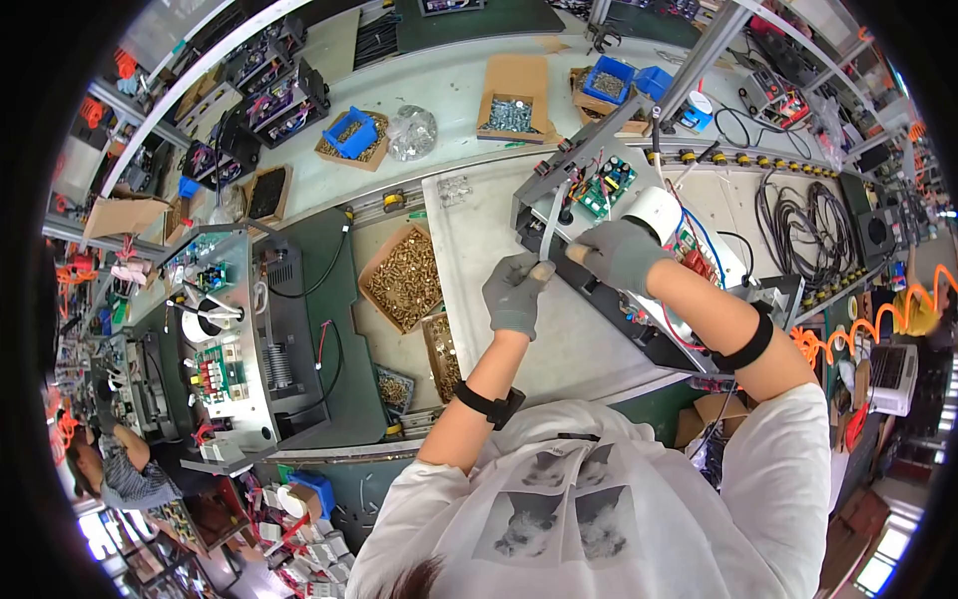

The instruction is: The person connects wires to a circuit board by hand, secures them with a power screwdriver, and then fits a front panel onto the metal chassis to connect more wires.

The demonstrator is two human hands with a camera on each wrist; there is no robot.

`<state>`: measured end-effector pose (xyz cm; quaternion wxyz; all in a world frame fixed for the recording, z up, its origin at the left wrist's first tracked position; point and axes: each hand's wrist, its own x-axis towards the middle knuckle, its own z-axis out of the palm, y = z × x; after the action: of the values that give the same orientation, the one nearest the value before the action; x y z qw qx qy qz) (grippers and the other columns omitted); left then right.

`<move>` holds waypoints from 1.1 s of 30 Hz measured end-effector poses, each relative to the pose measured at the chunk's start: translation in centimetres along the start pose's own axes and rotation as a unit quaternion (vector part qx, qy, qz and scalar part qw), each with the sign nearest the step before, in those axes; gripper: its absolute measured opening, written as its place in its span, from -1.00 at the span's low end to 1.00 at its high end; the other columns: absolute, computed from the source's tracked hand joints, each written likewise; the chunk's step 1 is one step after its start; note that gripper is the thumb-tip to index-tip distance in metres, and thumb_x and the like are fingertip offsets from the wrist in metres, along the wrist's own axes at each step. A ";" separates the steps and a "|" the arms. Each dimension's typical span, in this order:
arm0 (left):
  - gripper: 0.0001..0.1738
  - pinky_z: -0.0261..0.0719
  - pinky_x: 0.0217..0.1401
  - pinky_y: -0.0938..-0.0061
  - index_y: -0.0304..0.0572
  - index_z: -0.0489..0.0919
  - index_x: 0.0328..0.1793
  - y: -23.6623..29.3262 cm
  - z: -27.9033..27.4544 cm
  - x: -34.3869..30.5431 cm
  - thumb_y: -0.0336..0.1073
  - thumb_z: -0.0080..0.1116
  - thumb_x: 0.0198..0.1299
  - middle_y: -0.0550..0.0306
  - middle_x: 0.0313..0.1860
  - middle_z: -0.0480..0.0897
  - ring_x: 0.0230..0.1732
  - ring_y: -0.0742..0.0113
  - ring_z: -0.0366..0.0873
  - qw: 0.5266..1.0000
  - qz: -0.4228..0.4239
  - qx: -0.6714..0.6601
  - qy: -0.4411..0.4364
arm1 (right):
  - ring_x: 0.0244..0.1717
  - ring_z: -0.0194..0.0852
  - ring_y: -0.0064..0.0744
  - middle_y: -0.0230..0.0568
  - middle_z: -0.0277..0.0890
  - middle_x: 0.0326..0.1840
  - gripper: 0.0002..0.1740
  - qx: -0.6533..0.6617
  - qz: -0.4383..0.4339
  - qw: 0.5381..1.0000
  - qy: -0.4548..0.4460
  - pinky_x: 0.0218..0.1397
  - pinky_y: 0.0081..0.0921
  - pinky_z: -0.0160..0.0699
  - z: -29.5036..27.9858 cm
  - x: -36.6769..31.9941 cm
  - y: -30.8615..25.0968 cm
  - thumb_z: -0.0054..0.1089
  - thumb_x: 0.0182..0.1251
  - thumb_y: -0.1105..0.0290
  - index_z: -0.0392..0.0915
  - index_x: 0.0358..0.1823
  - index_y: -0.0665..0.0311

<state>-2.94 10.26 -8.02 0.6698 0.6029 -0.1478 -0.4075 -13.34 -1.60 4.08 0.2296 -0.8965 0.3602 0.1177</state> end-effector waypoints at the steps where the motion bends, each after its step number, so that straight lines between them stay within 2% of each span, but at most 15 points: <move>1: -0.70 0.49 -0.25 0.61 -0.35 0.56 -0.05 0.6 0.3 -0.4 -0.46 0.28 0.06 0.13 -0.31 0.64 -0.34 0.47 0.54 0.997 -0.016 -0.069 -0.031 | -0.39 0.57 -0.25 -0.15 0.61 -0.30 -0.72 0.003 0.003 1.000 0.003 -0.22 -0.39 0.53 0.7 0.1 0.3 0.07 0.28 0.17 0.64 -0.21 0.18; 2: -0.75 0.47 -0.30 0.64 -0.35 0.56 -0.07 0.9 0.6 -0.7 -0.45 0.25 0.11 0.15 -0.35 0.63 -0.38 0.50 0.53 0.988 -0.030 -0.138 -0.062 | -0.44 0.53 -0.38 -0.21 0.60 -0.36 -0.71 0.209 0.081 0.971 -0.081 -0.30 -0.48 0.51 1.1 0.3 0.3 0.08 0.29 0.17 0.63 -0.21 0.23; 3: -0.75 0.47 -0.30 0.64 -0.35 0.56 -0.07 0.9 1.0 -0.9 -0.45 0.25 0.11 0.15 -0.35 0.63 -0.38 0.50 0.53 0.988 -0.026 -0.137 -0.067 | -0.49 0.48 -0.51 -0.28 0.59 -0.42 -0.69 0.405 0.153 0.887 -0.160 -0.37 -0.56 0.48 1.2 0.3 0.2 0.10 0.31 0.17 0.62 -0.21 0.29; 4: -0.75 0.46 -0.34 0.64 -0.35 0.56 -0.08 0.8 1.5 -1.2 -0.42 0.26 0.11 0.15 -0.36 0.63 -0.39 0.50 0.53 0.986 -0.037 -0.152 -0.058 | -0.51 0.36 -0.68 -0.37 0.53 -0.49 -0.68 0.442 0.156 0.871 -0.145 -0.47 -0.68 0.38 1.0 -0.1 -0.2 0.14 0.31 0.19 0.62 -0.25 0.36; 7: -0.75 0.42 -0.41 0.66 -0.35 0.57 -0.08 2.3 2.6 -1.7 -0.38 0.25 0.15 0.16 -0.35 0.63 -0.45 0.49 0.54 0.982 -0.067 -0.172 -0.044 | -0.53 0.35 -0.69 -0.36 0.51 -0.52 -0.69 0.467 0.084 0.877 -0.081 -0.47 -0.67 0.38 1.3 -0.6 0.6 0.12 0.32 0.22 0.62 -0.30 0.39; 9: -0.70 0.41 -0.40 0.65 -0.31 0.57 -0.07 2.9 3.0 -1.8 -0.23 0.22 0.20 0.20 -0.42 0.61 -0.50 0.52 0.51 0.993 -0.081 -0.059 -0.068 | -0.52 0.45 -0.50 -0.28 0.57 -0.49 -0.79 0.420 0.062 0.905 -0.029 -0.41 -0.54 0.44 2.5 0.1 2.9 0.15 0.25 0.30 0.65 -0.33 0.30; 10: -0.70 0.41 -0.40 0.65 -0.31 0.57 -0.07 2.2 3.1 -1.2 -0.23 0.22 0.20 0.20 -0.42 0.61 -0.50 0.52 0.51 0.993 -0.081 -0.059 -0.069 | -0.47 0.50 -0.35 -0.24 0.59 -0.46 -0.85 0.240 0.007 0.970 0.035 -0.35 -0.44 0.46 1.9 0.1 3.0 0.16 0.18 0.35 0.65 -0.34 0.24; 11: -0.74 0.49 -0.36 0.52 -0.20 0.57 -0.07 0.7 3.1 0.2 -0.28 0.22 0.14 0.14 -0.34 0.61 -0.44 0.34 0.54 0.995 -0.006 0.041 -0.086 | -0.41 0.55 -0.21 -0.19 0.61 -0.43 -0.88 0.049 -0.048 0.993 0.097 -0.29 -0.35 0.48 1.2 0.1 3.1 0.18 0.11 0.40 0.66 -0.34 0.18; 12: -0.75 0.56 -0.31 0.39 -0.09 0.57 -0.07 -0.1 3.3 1.2 -0.34 0.22 0.09 0.07 -0.27 0.60 -0.38 0.16 0.58 0.982 0.068 0.141 -0.102 | -0.21 0.54 -0.03 -0.14 0.61 -0.30 -0.83 -0.002 -0.025 0.994 0.104 -0.14 -0.25 0.48 0.3 0.3 2.8 0.16 0.00 0.44 0.66 -0.33 0.10; 13: -0.75 0.56 -0.31 0.39 -0.09 0.57 -0.07 0.0 3.7 1.9 -0.34 0.22 0.09 0.07 -0.27 0.60 -0.38 0.16 0.58 0.982 0.067 0.140 -0.103 | -0.21 0.54 -0.03 -0.14 0.61 -0.30 -0.83 -0.002 -0.023 0.994 0.104 -0.14 -0.25 0.48 -0.1 0.9 3.2 0.16 0.00 0.44 0.66 -0.33 0.10; 15: -0.62 0.56 -0.23 0.24 0.04 0.51 0.04 0.3 4.5 3.3 -0.37 0.16 0.02 0.05 -0.10 0.52 -0.23 0.03 0.56 0.848 0.357 0.387 -0.063 | -0.14 0.53 -0.05 -0.12 0.59 -0.23 -0.80 -0.100 -0.018 0.991 0.084 -0.08 -0.28 0.50 -0.7 2.5 4.4 0.11 0.03 0.45 0.65 -0.29 0.14; 16: -0.70 0.53 -0.17 0.12 0.01 0.47 0.03 2.3 4.7 3.5 -0.33 0.00 0.13 -0.01 0.04 0.46 -0.10 -0.02 0.52 0.830 0.276 0.466 -0.136 | -0.14 0.53 -0.05 -0.12 0.59 -0.23 -0.80 -0.100 -0.016 0.991 0.084 -0.08 -0.28 0.50 -0.9 3.3 5.0 0.11 0.03 0.45 0.65 -0.29 0.14; 19: -0.61 0.54 -0.15 0.17 0.05 0.40 0.15 3.1 5.4 5.1 -0.26 0.00 0.15 -0.02 0.03 0.46 -0.09 0.02 0.54 0.783 0.230 0.555 -0.159 | -0.07 0.51 -0.06 -0.13 0.57 -0.12 -0.72 -0.119 -0.027 0.985 0.122 0.00 -0.29 0.48 -1.1 5.7 6.5 0.07 0.03 0.47 0.65 -0.21 0.13; 26: -0.59 0.50 -0.03 0.12 0.12 0.38 0.19 3.4 5.5 5.8 -0.14 -0.05 0.19 -0.01 0.04 0.48 -0.01 -0.01 0.50 0.844 0.178 0.495 -0.104 | -0.02 0.46 -0.08 -0.13 0.53 -0.05 -0.64 -0.063 0.000 0.983 0.170 0.06 -0.30 0.45 -0.9 8.3 7.1 0.06 -0.02 0.53 0.64 -0.15 0.14; 33: -0.62 0.48 0.01 0.14 0.16 0.45 0.15 3.4 5.3 6.1 -0.15 -0.03 0.18 0.01 0.03 0.50 0.02 0.00 0.49 0.856 0.160 0.481 -0.097 | 0.00 0.45 -0.10 -0.17 0.55 -0.07 -0.63 -0.038 -0.047 0.979 0.192 0.09 -0.30 0.42 0.0 8.8 9.2 0.04 0.02 0.50 0.65 -0.12 0.06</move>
<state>-1.54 1.98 -5.42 0.3343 0.7755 -0.4843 -0.2287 -13.52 -12.61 -2.20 0.1270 -0.9264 0.3503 -0.0541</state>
